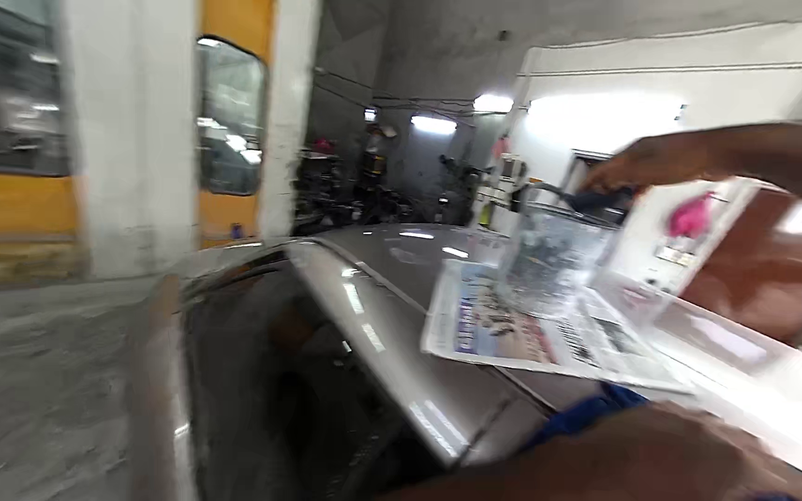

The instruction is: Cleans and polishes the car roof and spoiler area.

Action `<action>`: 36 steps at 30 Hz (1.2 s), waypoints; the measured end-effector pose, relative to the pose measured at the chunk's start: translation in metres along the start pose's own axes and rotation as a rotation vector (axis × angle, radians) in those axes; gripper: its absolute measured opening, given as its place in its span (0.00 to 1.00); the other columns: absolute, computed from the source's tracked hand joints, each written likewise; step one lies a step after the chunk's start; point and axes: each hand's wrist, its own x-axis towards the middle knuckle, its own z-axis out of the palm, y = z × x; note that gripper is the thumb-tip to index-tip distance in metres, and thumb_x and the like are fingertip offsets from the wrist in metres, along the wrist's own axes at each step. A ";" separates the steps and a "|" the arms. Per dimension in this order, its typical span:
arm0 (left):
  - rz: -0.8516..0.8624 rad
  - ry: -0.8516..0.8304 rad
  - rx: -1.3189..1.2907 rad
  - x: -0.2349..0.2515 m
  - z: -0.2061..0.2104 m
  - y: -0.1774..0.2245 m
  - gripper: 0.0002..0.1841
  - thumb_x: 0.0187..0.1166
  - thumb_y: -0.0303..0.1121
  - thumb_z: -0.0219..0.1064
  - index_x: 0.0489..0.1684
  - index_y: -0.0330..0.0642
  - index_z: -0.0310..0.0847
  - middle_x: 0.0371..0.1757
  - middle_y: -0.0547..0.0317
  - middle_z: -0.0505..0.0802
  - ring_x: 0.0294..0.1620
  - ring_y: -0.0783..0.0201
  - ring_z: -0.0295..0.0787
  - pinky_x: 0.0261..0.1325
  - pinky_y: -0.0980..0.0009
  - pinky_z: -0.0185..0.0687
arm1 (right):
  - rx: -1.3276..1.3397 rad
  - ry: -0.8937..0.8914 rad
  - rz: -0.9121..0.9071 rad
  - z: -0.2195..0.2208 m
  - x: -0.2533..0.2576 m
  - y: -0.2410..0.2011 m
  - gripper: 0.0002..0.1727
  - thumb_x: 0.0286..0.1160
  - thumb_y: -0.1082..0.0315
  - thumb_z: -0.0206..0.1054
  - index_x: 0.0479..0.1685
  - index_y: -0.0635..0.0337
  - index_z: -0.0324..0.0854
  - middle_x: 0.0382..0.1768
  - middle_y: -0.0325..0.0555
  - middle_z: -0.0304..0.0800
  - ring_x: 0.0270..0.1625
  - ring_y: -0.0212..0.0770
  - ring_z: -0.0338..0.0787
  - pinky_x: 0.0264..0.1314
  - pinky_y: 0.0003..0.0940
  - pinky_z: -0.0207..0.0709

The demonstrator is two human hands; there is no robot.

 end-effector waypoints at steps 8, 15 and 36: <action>-0.022 0.018 0.036 0.001 0.001 0.000 0.21 0.86 0.55 0.56 0.67 0.62 0.88 0.68 0.73 0.91 0.71 0.75 0.85 0.76 0.66 0.79 | 0.641 0.070 0.118 -0.027 -0.222 0.081 0.22 0.93 0.59 0.46 0.74 0.53 0.79 0.53 0.47 0.90 0.51 0.42 0.93 0.55 0.42 0.89; -0.072 -0.228 -0.054 0.013 -0.012 -0.001 0.23 0.87 0.41 0.62 0.75 0.37 0.80 0.74 0.37 0.86 0.78 0.46 0.80 0.84 0.50 0.70 | 0.817 0.214 0.254 0.024 -0.514 0.153 0.22 0.93 0.62 0.44 0.71 0.58 0.80 0.53 0.48 0.91 0.51 0.39 0.93 0.52 0.38 0.90; -0.024 -0.307 0.071 0.218 0.233 0.091 0.26 0.88 0.60 0.48 0.79 0.68 0.78 0.80 0.69 0.82 0.81 0.66 0.77 0.81 0.54 0.74 | -0.085 0.452 0.755 0.162 -0.833 0.296 0.18 0.84 0.56 0.62 0.68 0.38 0.88 0.54 0.35 0.92 0.59 0.39 0.88 0.64 0.43 0.81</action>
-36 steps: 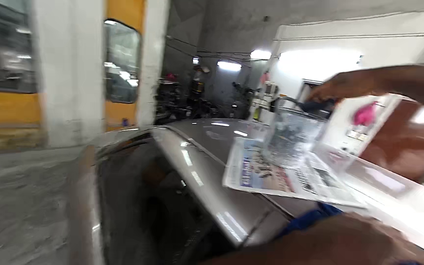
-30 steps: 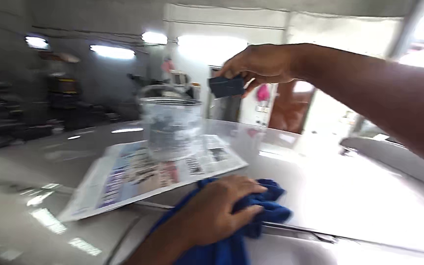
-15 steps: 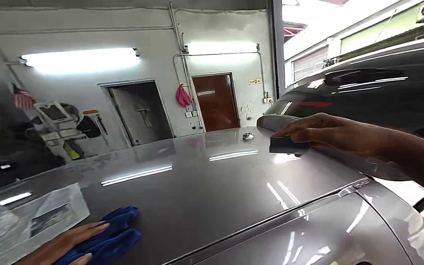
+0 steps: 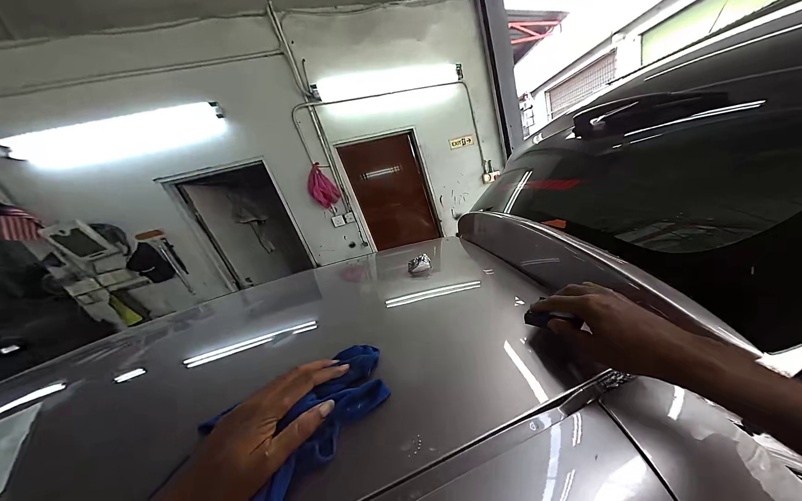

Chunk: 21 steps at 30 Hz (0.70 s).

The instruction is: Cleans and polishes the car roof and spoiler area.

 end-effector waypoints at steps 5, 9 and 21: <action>-0.020 0.030 -0.009 0.007 0.004 0.000 0.26 0.86 0.62 0.48 0.76 0.71 0.80 0.78 0.74 0.84 0.79 0.69 0.78 0.80 0.56 0.75 | -0.082 0.020 0.019 0.020 0.003 0.000 0.18 0.85 0.58 0.61 0.68 0.41 0.89 0.54 0.38 0.92 0.60 0.41 0.86 0.62 0.40 0.80; -0.029 0.054 -0.011 0.003 0.005 0.002 0.25 0.86 0.62 0.49 0.75 0.72 0.81 0.77 0.75 0.85 0.78 0.69 0.80 0.79 0.56 0.77 | -0.111 0.062 0.050 0.025 -0.008 -0.009 0.18 0.84 0.57 0.63 0.67 0.42 0.89 0.51 0.38 0.92 0.56 0.41 0.87 0.59 0.39 0.81; -0.038 0.116 -0.006 0.001 0.007 0.002 0.25 0.84 0.64 0.51 0.70 0.72 0.85 0.74 0.80 0.86 0.76 0.72 0.81 0.75 0.57 0.80 | -0.105 0.134 0.063 0.027 -0.010 -0.018 0.17 0.81 0.59 0.65 0.65 0.43 0.91 0.52 0.39 0.93 0.57 0.45 0.88 0.60 0.47 0.82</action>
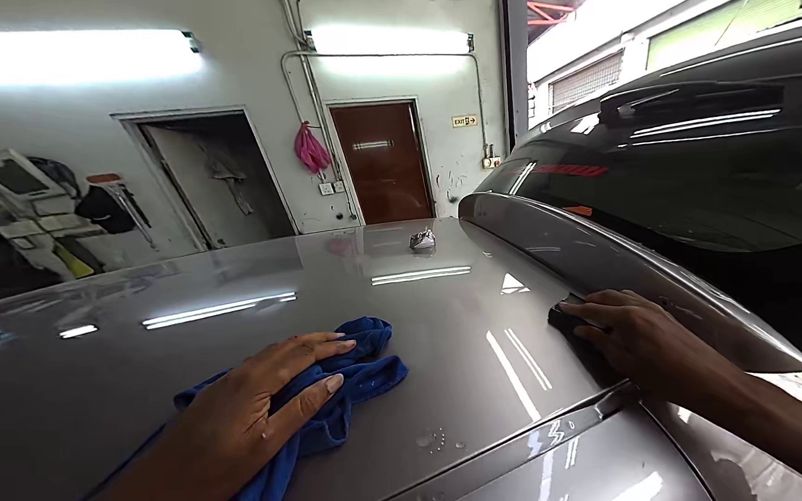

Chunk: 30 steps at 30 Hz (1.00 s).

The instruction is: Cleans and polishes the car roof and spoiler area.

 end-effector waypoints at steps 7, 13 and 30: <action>-0.005 0.005 -0.009 -0.001 -0.003 0.001 0.25 0.84 0.65 0.51 0.70 0.72 0.85 0.74 0.82 0.86 0.75 0.73 0.81 0.76 0.57 0.80 | -0.011 -0.006 -0.001 0.011 0.022 0.008 0.17 0.82 0.62 0.66 0.65 0.47 0.91 0.54 0.43 0.94 0.60 0.47 0.89 0.64 0.48 0.80; -0.038 -0.002 -0.026 0.004 -0.001 0.003 0.24 0.82 0.64 0.53 0.67 0.71 0.86 0.70 0.83 0.88 0.73 0.75 0.83 0.74 0.62 0.81 | 0.017 0.016 -0.031 0.015 0.019 0.012 0.17 0.81 0.61 0.66 0.66 0.45 0.91 0.54 0.43 0.94 0.60 0.47 0.89 0.63 0.48 0.81; 0.004 -0.048 -0.103 0.005 -0.005 0.006 0.23 0.87 0.56 0.55 0.70 0.62 0.86 0.73 0.70 0.88 0.76 0.67 0.82 0.79 0.61 0.78 | 0.054 -0.006 -0.078 0.009 0.005 0.012 0.19 0.82 0.59 0.62 0.68 0.42 0.89 0.57 0.37 0.92 0.62 0.43 0.87 0.64 0.45 0.80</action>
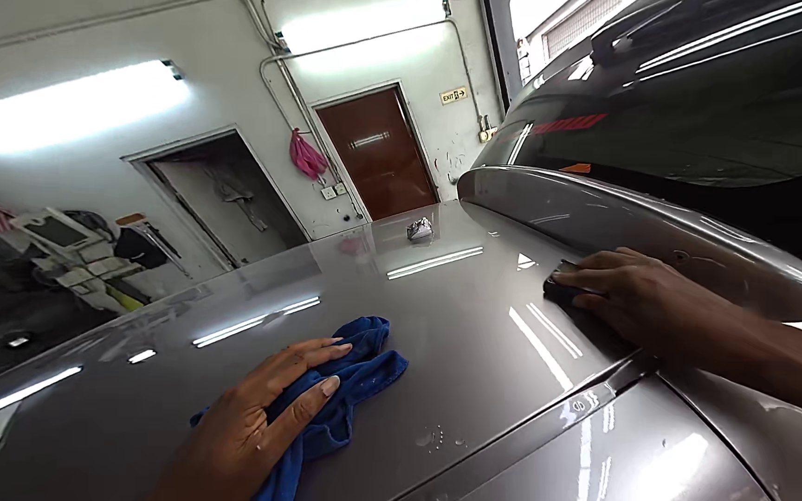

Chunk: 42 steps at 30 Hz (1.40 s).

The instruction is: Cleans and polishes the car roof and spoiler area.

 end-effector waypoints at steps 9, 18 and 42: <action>0.016 0.005 -0.031 -0.002 -0.001 0.001 0.23 0.87 0.57 0.55 0.69 0.62 0.87 0.73 0.69 0.89 0.76 0.66 0.82 0.79 0.61 0.78 | -0.020 0.011 -0.007 0.004 0.007 0.001 0.19 0.82 0.60 0.62 0.66 0.45 0.90 0.55 0.41 0.93 0.60 0.45 0.88 0.62 0.46 0.80; 0.028 0.005 -0.062 0.000 -0.002 -0.001 0.23 0.87 0.57 0.55 0.68 0.62 0.87 0.72 0.69 0.89 0.76 0.64 0.83 0.79 0.60 0.79 | -0.026 0.047 -0.019 0.016 0.022 0.012 0.18 0.82 0.61 0.62 0.65 0.47 0.91 0.55 0.42 0.94 0.59 0.48 0.89 0.64 0.48 0.79; 0.019 0.009 -0.037 0.002 0.001 -0.002 0.22 0.86 0.57 0.55 0.68 0.64 0.87 0.70 0.72 0.90 0.75 0.66 0.83 0.78 0.61 0.80 | -0.002 0.025 -0.044 0.002 -0.002 0.002 0.21 0.82 0.54 0.58 0.67 0.38 0.89 0.55 0.31 0.93 0.59 0.38 0.88 0.60 0.44 0.82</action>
